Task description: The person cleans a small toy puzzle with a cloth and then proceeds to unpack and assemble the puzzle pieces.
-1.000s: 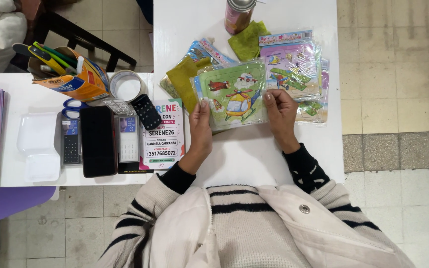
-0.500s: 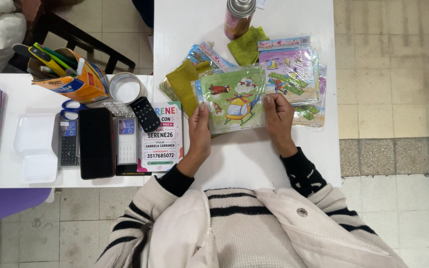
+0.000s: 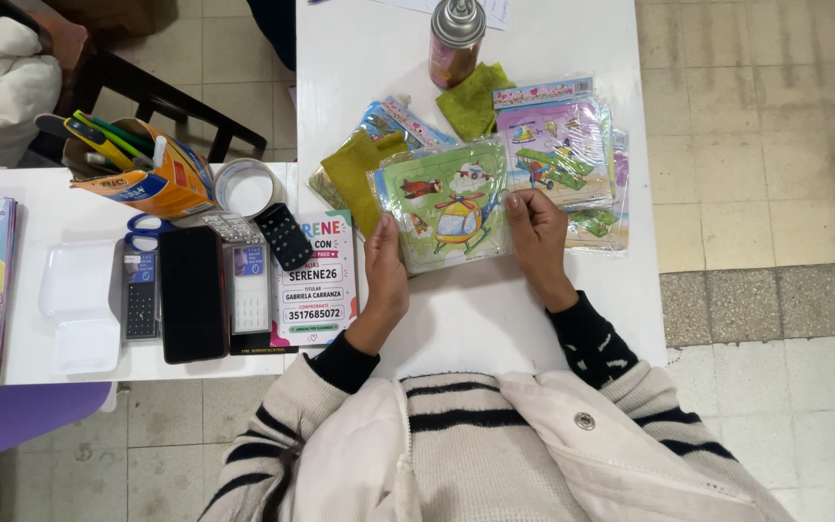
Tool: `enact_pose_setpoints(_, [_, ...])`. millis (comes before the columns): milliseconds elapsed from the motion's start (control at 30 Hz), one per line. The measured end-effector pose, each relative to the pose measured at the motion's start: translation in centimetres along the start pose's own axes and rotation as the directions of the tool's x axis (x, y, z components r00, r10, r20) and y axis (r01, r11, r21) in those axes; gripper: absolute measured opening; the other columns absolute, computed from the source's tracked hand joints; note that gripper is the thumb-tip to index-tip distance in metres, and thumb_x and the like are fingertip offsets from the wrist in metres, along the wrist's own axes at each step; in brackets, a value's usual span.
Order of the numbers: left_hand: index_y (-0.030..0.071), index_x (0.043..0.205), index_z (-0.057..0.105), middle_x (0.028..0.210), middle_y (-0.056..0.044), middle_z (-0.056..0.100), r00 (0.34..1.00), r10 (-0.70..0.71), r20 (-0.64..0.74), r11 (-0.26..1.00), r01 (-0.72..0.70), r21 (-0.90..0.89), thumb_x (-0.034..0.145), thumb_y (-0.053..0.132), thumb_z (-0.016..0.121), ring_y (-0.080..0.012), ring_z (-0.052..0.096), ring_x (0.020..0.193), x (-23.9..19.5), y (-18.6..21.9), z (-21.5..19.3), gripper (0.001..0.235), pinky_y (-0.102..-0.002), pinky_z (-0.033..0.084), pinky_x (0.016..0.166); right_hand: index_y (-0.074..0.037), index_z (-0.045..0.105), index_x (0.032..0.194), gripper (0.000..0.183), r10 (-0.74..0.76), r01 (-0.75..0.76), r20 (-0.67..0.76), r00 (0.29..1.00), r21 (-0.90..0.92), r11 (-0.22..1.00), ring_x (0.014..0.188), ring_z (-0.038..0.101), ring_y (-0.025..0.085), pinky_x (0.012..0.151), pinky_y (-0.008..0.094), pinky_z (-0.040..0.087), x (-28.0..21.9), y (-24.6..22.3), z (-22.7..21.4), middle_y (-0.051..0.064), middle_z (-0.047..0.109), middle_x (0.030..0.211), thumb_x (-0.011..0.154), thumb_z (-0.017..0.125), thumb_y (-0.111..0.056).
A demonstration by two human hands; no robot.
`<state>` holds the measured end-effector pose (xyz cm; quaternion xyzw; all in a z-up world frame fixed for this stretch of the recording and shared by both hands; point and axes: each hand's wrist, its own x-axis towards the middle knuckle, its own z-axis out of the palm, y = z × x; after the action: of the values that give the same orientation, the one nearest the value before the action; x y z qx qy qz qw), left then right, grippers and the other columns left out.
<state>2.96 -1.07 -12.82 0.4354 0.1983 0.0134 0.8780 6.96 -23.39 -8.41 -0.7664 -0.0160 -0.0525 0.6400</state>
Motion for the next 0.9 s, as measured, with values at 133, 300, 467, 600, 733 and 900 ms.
enact_pose_setpoints(133, [0.002, 0.121, 0.064, 0.116, -0.003, 0.067, 0.998, 0.043, 0.044, 0.999, -0.042, -0.02, 0.112, 0.032, 0.049, -0.0081, 0.058, 0.107, 0.2, -0.4, -0.3, 0.035, -0.026, 0.046, 0.1, -0.001, 0.066, 0.097, 0.032, -0.011, 0.011, 0.002, 1.0, 0.002, 1.0, 0.068, 0.041, 0.001, 0.058, 0.02, 0.035, -0.1, -0.1, 0.0, -0.008, 0.056, 0.075, 0.11, 0.061, -0.03])
enact_pose_setpoints(300, [0.003, 0.121, 0.065, 0.115, -0.003, 0.069, 0.994, 0.09, 0.054, 0.994, -0.093, 0.058, 0.111, 0.032, 0.05, -0.0072, 0.059, 0.106, 0.0, 0.0, -0.1, 0.035, -0.025, 0.046, 0.099, -0.001, 0.068, 0.099, 0.03, -0.007, 0.007, 0.018, 1.0, -0.017, 1.0, 0.068, 0.042, 0.001, 0.058, 0.02, 0.036, -0.1, -0.3, 0.0, -0.008, 0.056, 0.075, 0.109, 0.061, -0.029])
enact_pose_setpoints(467, [0.002, 0.121, 0.065, 0.115, -0.003, 0.069, 0.988, 0.116, 0.101, 0.99, -0.123, 0.066, 0.111, 0.035, 0.048, -0.006, 0.059, 0.105, -0.9, 1.6, 1.4, 0.038, -0.024, 0.047, 0.097, -0.001, 0.067, 0.107, 0.028, -0.001, 0.0, 0.06, 0.998, 0.008, 1.0, 0.07, 0.044, 0.0, 0.061, 0.019, 0.038, -0.2, -1.6, 0.2, -0.008, 0.059, 0.08, 0.109, 0.06, -0.027])
enact_pose_setpoints(600, [-0.001, 0.118, 0.064, 0.108, -0.001, 0.068, 0.972, 0.173, 0.158, 0.978, -0.189, 0.089, 0.115, 0.035, 0.048, -0.0041, 0.057, 0.098, -0.9, 1.3, 1.1, 0.04, -0.023, 0.049, 0.091, 0.0, 0.067, 0.115, 0.027, -0.02, 0.012, 0.093, 0.995, 0.085, 0.996, 0.079, 0.05, -0.001, 0.069, 0.017, 0.044, -0.5, -2.5, 0.1, -0.008, 0.063, 0.089, 0.108, 0.059, -0.025])
enact_pose_setpoints(733, [0.001, 0.119, 0.065, 0.101, 0.001, 0.067, 0.969, 0.171, 0.18, 0.965, -0.202, 0.17, 0.112, 0.035, 0.048, -0.0016, 0.054, 0.09, -1.9, 3.2, 2.6, 0.039, -0.02, 0.047, 0.082, -0.001, 0.067, 0.11, 0.025, 0.011, -0.021, 0.108, 0.994, 0.095, 0.995, 0.073, 0.046, 0.001, 0.064, 0.019, 0.04, -1.1, -1.4, -0.7, -0.008, 0.06, 0.083, 0.108, 0.06, -0.024])
enact_pose_setpoints(900, [0.002, 0.109, 0.065, 0.086, 0.005, 0.058, 0.975, 0.181, 0.13, 0.935, -0.212, 0.285, 0.112, 0.032, 0.051, -0.0007, 0.043, 0.076, -4.3, 5.1, 2.3, 0.033, -0.02, 0.038, 0.067, -0.001, 0.069, 0.106, 0.032, 0.026, -0.056, 0.168, 0.985, 0.177, 0.983, 0.071, 0.05, 0.003, 0.067, 0.021, 0.044, -1.3, -0.6, -1.5, -0.005, 0.058, 0.077, 0.117, 0.051, -0.026])
